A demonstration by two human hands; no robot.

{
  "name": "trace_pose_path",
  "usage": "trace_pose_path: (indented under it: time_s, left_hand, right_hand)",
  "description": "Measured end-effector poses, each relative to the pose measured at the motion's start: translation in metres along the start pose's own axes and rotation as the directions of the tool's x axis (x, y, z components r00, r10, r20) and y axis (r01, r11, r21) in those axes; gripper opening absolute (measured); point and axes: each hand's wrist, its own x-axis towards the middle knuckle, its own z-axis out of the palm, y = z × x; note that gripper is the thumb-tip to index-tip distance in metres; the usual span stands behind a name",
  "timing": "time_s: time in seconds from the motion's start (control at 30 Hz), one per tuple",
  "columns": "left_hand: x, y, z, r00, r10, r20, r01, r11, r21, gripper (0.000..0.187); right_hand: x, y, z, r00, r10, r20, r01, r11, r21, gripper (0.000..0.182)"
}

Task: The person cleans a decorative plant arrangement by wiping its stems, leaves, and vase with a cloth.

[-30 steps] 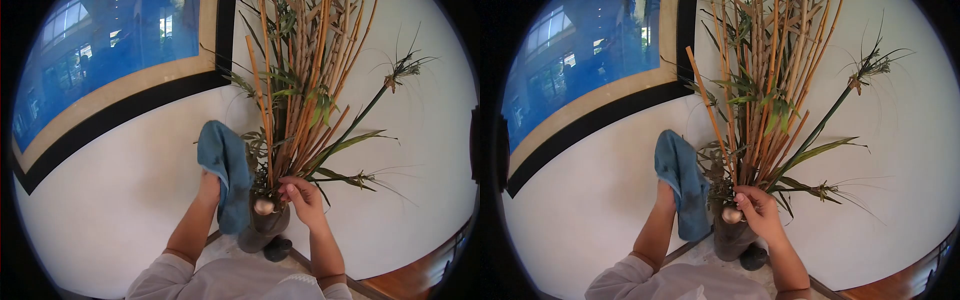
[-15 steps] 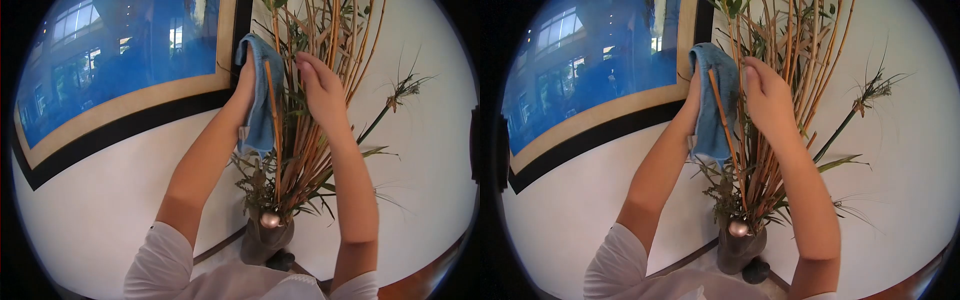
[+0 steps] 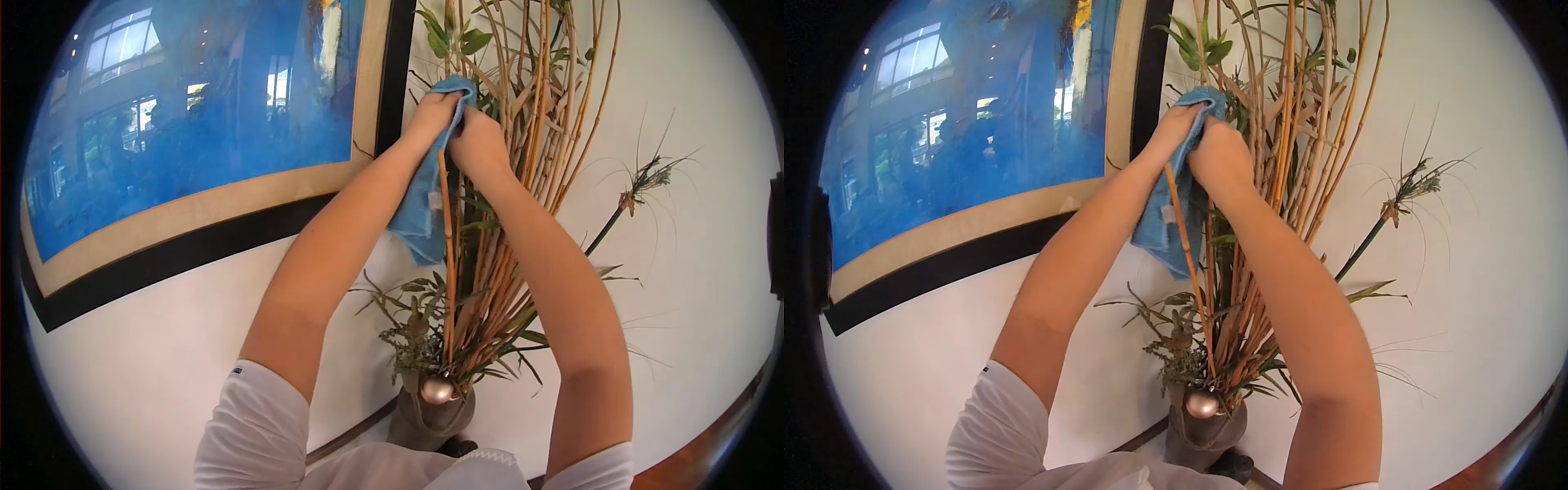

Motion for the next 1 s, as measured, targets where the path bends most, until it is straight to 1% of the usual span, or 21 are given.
trace_pose_path:
  time_s: [0.1,0.13,0.23,0.27,0.37,0.4,0.5,0.53,0.63,0.67,0.73,0.83,0.87,0.93,1.0]
  left_hand:
    - [-0.015,-0.001,0.013,0.998,-0.056,-0.039,0.052,0.994,-0.1,0.026]
    - [-0.026,0.008,0.02,0.99,-0.123,-0.071,0.109,0.978,-0.179,0.025]
    - [-0.038,0.015,0.022,0.983,-0.169,-0.074,0.14,0.945,-0.296,0.023]
    - [-0.039,0.013,0.023,0.981,-0.178,-0.073,0.144,0.932,-0.333,0.022]
    - [-0.04,-0.001,0.019,0.992,-0.123,-0.019,0.112,0.953,-0.282,0.021]
    - [-0.041,-0.005,0.02,0.992,-0.12,-0.04,0.104,0.952,-0.288,0.019]
    - [-0.046,-0.015,0.021,0.991,-0.121,0.061,0.134,0.939,-0.316,0.017]
    - [-0.054,-0.007,0.025,0.99,-0.109,0.088,0.13,0.947,-0.294,0.016]
    - [-0.061,-0.009,0.029,0.989,-0.121,0.087,0.135,0.974,-0.181,0.016]
    - [-0.064,-0.009,0.031,0.99,-0.121,0.074,0.137,0.953,-0.269,0.016]
    - [-0.065,-0.01,0.031,0.987,-0.135,0.092,0.156,0.946,-0.284,0.016]
    - [-0.069,-0.007,0.033,0.987,-0.136,0.087,0.157,0.935,-0.318,0.017]
    - [-0.07,-0.004,0.032,0.988,-0.131,0.08,0.15,0.933,-0.328,0.017]
    - [-0.067,-0.008,0.032,0.988,-0.143,0.056,0.153,0.949,-0.275,0.017]
    - [-0.063,-0.01,0.032,0.988,-0.15,0.023,0.151,0.958,-0.245,0.017]
  right_hand:
    - [0.002,0.016,0.006,0.988,-0.056,-0.145,0.07,0.993,0.093,0.018]
    - [0.003,0.022,0.008,0.984,-0.063,-0.166,0.086,0.988,0.132,0.015]
    - [0.001,0.028,0.011,0.958,-0.171,-0.229,0.188,0.981,0.052,0.015]
    - [0.004,0.033,0.015,0.953,-0.167,-0.254,0.191,0.979,0.072,0.013]
    - [0.002,0.022,-0.005,0.979,0.026,-0.204,0.013,0.982,0.187,0.011]
    - [0.006,0.027,-0.005,0.962,-0.01,-0.272,0.053,0.987,0.149,0.012]
    - [0.021,0.037,-0.006,0.91,-0.055,-0.411,0.146,0.971,0.192,0.018]
    - [0.032,0.039,-0.007,0.903,-0.007,-0.429,0.13,0.957,0.259,0.025]
    - [0.05,0.024,-0.019,0.835,-0.048,-0.547,0.252,0.919,0.303,0.032]
    - [0.057,0.023,-0.023,0.84,-0.066,-0.539,0.261,0.919,0.295,0.031]
    - [0.065,0.018,-0.032,0.85,-0.102,-0.516,0.281,0.917,0.282,0.029]
    - [0.053,0.004,-0.047,0.877,-0.106,-0.469,0.264,0.921,0.285,0.02]
    - [0.055,0.009,-0.045,0.844,-0.198,-0.498,0.341,0.916,0.214,0.018]
    - [0.06,0.017,-0.041,0.753,-0.37,-0.544,0.481,0.874,0.071,0.014]
    - [0.055,0.021,-0.039,0.763,-0.399,-0.508,0.474,0.881,0.019,0.014]
